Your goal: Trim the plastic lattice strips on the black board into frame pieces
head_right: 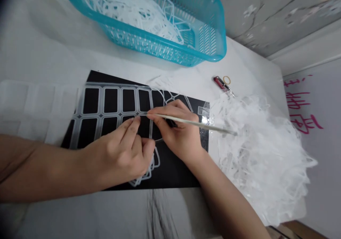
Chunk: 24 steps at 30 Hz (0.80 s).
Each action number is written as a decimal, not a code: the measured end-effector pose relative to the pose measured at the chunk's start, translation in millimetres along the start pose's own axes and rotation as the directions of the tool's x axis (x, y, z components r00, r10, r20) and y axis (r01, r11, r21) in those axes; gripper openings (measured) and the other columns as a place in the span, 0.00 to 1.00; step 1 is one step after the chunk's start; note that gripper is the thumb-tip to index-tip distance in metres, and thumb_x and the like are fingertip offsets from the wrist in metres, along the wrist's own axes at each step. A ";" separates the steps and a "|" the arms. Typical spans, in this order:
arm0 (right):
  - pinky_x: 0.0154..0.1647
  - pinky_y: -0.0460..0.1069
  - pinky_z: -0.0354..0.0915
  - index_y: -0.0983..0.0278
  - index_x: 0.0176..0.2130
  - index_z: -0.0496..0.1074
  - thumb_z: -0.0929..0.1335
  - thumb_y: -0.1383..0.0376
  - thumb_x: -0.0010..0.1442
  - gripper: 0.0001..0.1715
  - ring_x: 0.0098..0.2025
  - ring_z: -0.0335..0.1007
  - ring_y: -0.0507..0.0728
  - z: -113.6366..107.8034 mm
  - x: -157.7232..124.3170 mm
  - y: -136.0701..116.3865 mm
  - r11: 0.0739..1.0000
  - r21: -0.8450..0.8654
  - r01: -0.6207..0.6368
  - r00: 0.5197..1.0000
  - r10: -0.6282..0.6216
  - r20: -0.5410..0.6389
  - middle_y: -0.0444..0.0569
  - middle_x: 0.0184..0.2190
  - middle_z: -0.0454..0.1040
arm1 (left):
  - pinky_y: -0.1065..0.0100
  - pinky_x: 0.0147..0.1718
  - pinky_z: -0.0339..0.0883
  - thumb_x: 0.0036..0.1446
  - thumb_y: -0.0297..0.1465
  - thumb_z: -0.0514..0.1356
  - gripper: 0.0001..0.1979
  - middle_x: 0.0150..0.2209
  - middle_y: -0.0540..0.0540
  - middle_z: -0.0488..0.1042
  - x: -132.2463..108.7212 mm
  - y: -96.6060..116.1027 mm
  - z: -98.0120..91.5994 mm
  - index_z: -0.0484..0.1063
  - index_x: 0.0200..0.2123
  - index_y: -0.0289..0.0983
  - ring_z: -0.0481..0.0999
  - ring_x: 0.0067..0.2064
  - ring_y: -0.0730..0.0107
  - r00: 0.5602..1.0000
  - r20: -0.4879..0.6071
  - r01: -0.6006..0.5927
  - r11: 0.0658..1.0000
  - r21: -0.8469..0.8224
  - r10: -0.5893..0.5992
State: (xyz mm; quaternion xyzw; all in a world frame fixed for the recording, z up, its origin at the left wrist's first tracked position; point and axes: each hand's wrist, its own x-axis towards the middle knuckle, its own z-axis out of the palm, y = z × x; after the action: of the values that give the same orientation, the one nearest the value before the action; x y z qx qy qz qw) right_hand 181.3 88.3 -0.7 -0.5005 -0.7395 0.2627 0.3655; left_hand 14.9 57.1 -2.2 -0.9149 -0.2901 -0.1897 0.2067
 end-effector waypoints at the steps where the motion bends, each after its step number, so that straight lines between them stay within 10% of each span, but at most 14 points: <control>1: 0.36 0.57 0.73 0.52 0.35 0.80 0.72 0.68 0.58 0.09 0.34 0.75 0.58 -1.4 -0.1 0.2 0.999 -0.027 0.016 1.000 -0.016 -0.005 0.43 0.33 0.82 | 0.59 0.32 0.81 0.54 0.20 0.56 0.13 0.16 0.47 0.72 -0.1 0.0 0.1 0.72 0.20 0.34 0.83 0.33 0.53 1.000 0.000 -0.001 1.000 0.004 0.001; 15: 0.38 0.57 0.71 0.54 0.35 0.79 0.72 0.69 0.58 0.08 0.35 0.73 0.58 -3.5 0.9 3.7 0.997 -0.056 0.050 0.999 -0.049 0.004 0.43 0.32 0.81 | 0.56 0.35 0.80 0.54 0.23 0.55 0.08 0.21 0.43 0.76 -1.6 0.3 -0.2 0.72 0.24 0.33 0.83 0.35 0.50 1.000 -0.002 -0.012 0.999 -0.030 0.012; 24: 0.56 0.63 0.70 0.54 0.39 0.78 0.72 0.71 0.59 0.11 0.56 0.71 0.62 -1.6 0.9 13.6 0.991 -0.002 0.136 0.988 -0.135 0.078 0.45 0.42 0.81 | 0.57 0.37 0.80 0.52 0.23 0.58 0.07 0.23 0.40 0.79 2.3 1.1 1.7 0.69 0.23 0.32 0.83 0.35 0.49 0.999 -0.019 0.028 0.998 -0.050 -0.029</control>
State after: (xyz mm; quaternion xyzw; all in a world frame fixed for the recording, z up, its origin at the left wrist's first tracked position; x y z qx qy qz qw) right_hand 189.9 94.0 -9.7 -0.4399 -0.7864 0.2538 0.3516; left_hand 17.7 58.1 -2.8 -0.9136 -0.2962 -0.2090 0.1839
